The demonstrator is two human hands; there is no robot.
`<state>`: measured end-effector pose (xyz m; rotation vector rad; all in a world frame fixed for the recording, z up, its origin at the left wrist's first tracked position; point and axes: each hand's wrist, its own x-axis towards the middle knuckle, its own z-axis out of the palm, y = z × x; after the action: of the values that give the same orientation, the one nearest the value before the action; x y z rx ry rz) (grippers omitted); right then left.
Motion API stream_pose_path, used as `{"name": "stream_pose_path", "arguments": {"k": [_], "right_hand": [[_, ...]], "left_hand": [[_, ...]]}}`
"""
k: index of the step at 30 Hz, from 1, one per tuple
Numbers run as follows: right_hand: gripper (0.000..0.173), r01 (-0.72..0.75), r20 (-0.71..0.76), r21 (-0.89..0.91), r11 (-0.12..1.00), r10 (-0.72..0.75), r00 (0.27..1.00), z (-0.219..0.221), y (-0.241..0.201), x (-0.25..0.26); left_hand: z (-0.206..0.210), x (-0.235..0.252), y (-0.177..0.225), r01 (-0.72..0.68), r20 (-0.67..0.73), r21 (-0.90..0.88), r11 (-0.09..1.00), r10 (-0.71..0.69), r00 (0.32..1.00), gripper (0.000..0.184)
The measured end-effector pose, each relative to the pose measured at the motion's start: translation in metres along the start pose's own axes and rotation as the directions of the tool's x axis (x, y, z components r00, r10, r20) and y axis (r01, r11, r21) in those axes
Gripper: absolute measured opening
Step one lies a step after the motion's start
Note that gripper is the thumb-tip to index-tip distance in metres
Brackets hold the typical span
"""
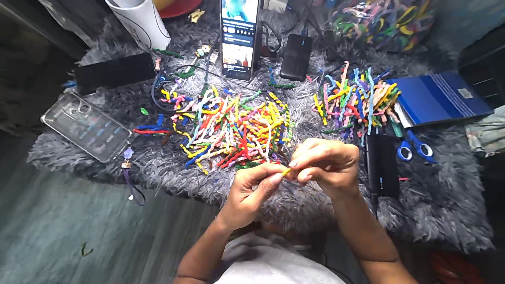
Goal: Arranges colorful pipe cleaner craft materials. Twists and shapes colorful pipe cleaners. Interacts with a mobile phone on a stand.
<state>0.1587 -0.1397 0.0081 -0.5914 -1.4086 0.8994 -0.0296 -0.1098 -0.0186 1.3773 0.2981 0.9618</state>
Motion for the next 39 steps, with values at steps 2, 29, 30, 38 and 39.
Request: {"name": "stream_pose_path", "arguments": {"k": [2, 29, 30, 38, 39], "right_hand": [[0.010, 0.062, 0.007, -0.172, 0.983, -0.062, 0.998, 0.001, 0.001, 0.000], [0.023, -0.068, 0.122, -0.053, 0.996, 0.074, 0.990, -0.006, -0.008, 0.004], [0.017, -0.039, 0.124, -0.028, 0.999, 0.042, 0.991, -0.005, -0.007, 0.003], [0.017, -0.014, 0.010, 0.029, 0.999, 0.014, 1.000, -0.002, -0.008, -0.002], [0.016, -0.025, -0.009, 0.040, 0.999, 0.025, 1.000, -0.001, -0.008, -0.003]], "left_hand": [[-0.003, 0.001, 0.002, -0.015, -0.017, 0.101, 0.995, 0.017, 1.000, 0.022], [0.007, -0.001, -0.003, -0.238, -0.107, 0.185, 0.953, 0.260, 0.960, 0.020], [0.008, 0.001, -0.002, -0.244, -0.090, 0.181, 0.953, 0.263, 0.961, 0.020], [0.012, 0.001, -0.006, -0.244, 0.011, 0.350, 0.905, 0.256, 0.967, 0.022], [0.013, 0.000, -0.007, -0.248, 0.018, 0.387, 0.888, 0.262, 0.965, 0.021]]}}
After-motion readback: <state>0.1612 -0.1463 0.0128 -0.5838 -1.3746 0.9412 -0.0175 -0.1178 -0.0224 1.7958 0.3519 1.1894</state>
